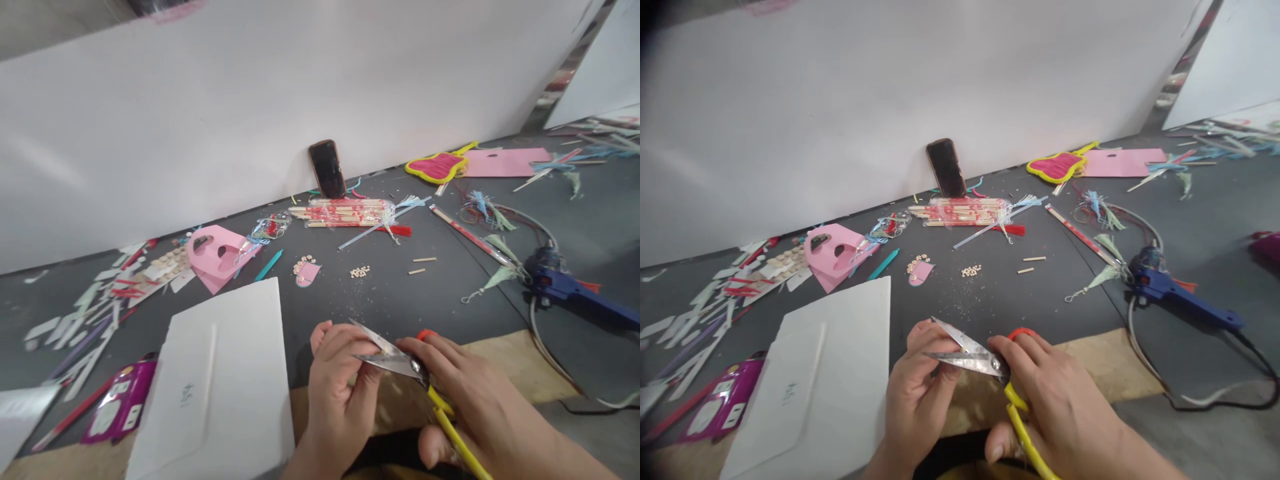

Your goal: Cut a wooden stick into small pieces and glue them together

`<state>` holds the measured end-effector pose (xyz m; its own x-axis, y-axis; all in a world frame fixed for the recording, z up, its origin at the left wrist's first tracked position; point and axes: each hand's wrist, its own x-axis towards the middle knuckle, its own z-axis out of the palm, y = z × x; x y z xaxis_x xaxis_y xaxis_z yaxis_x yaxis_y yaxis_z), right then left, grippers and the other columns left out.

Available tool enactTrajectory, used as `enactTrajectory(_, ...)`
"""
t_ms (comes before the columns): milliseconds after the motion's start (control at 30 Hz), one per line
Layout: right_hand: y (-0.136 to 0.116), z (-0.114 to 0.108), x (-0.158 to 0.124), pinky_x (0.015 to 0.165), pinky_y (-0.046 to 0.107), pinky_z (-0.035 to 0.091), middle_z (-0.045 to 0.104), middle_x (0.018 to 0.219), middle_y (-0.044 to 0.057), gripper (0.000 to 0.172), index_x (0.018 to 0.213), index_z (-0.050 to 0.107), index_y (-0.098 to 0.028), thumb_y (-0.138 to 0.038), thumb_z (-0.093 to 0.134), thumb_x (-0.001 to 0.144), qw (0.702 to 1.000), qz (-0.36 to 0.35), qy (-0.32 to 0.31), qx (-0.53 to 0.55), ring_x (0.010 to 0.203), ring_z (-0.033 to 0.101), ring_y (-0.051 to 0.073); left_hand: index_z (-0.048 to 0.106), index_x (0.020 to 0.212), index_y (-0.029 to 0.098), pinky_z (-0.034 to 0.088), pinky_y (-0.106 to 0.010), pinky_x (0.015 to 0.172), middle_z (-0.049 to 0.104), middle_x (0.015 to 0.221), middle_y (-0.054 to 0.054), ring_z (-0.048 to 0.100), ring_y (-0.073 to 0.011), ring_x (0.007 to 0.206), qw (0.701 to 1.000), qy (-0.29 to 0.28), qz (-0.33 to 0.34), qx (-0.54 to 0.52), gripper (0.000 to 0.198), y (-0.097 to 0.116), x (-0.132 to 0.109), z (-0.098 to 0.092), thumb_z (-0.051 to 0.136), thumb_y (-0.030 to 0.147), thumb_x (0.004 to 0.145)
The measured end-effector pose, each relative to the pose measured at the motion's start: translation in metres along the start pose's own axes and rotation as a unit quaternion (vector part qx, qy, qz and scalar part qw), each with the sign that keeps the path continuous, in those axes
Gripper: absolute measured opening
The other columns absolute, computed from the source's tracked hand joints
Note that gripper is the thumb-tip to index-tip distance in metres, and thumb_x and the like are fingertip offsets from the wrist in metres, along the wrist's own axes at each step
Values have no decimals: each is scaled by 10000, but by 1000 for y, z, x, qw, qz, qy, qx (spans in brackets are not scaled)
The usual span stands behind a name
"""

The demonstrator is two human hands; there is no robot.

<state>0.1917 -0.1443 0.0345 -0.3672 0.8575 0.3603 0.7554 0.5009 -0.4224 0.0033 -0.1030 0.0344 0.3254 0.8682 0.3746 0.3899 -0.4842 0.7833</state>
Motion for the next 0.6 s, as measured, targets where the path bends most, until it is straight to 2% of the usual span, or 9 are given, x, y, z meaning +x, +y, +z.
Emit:
enactTrajectory(200, 2, 1, 0, 577, 303, 553, 693, 863, 130, 647, 1133, 561, -119, -675, 506, 808, 1000, 9, -6, 16, 728, 682, 246, 638, 758, 211, 420, -432, 876, 673, 774, -39, 614, -214, 846, 998, -33, -20, -55, 178, -1, 5, -4, 534, 259, 894)
enactTrajectory(367, 2, 2, -1, 542, 285, 541, 698, 817, 113, 460, 1119, 574, -130, -514, 408, 929, 999, 18, -16, 37, 633, 674, 211, 629, 757, 204, 463, -392, 815, 670, 782, -57, 616, -212, 844, 994, -34, -50, -93, 192, 0, 4, -1, 520, 272, 900)
enactTrajectory(500, 4, 3, -4, 515, 280, 528, 685, 782, 92, 376, 1055, 569, -143, -451, 383, 946, 997, 32, -42, 49, 596, 668, 203, 601, 752, 204, 443, -411, 852, 658, 794, -49, 605, -195, 804, 995, -33, -61, -72, 178, 3, 2, 1, 501, 241, 894)
enactTrajectory(600, 4, 5, -4, 524, 279, 530, 690, 809, 97, 403, 1080, 555, -145, -477, 366, 950, 997, 38, -43, 48, 606, 671, 199, 607, 774, 211, 422, -437, 886, 667, 828, -45, 606, -204, 826, 998, -10, -56, -34, 98, 2, 1, 3, 560, 239, 855)
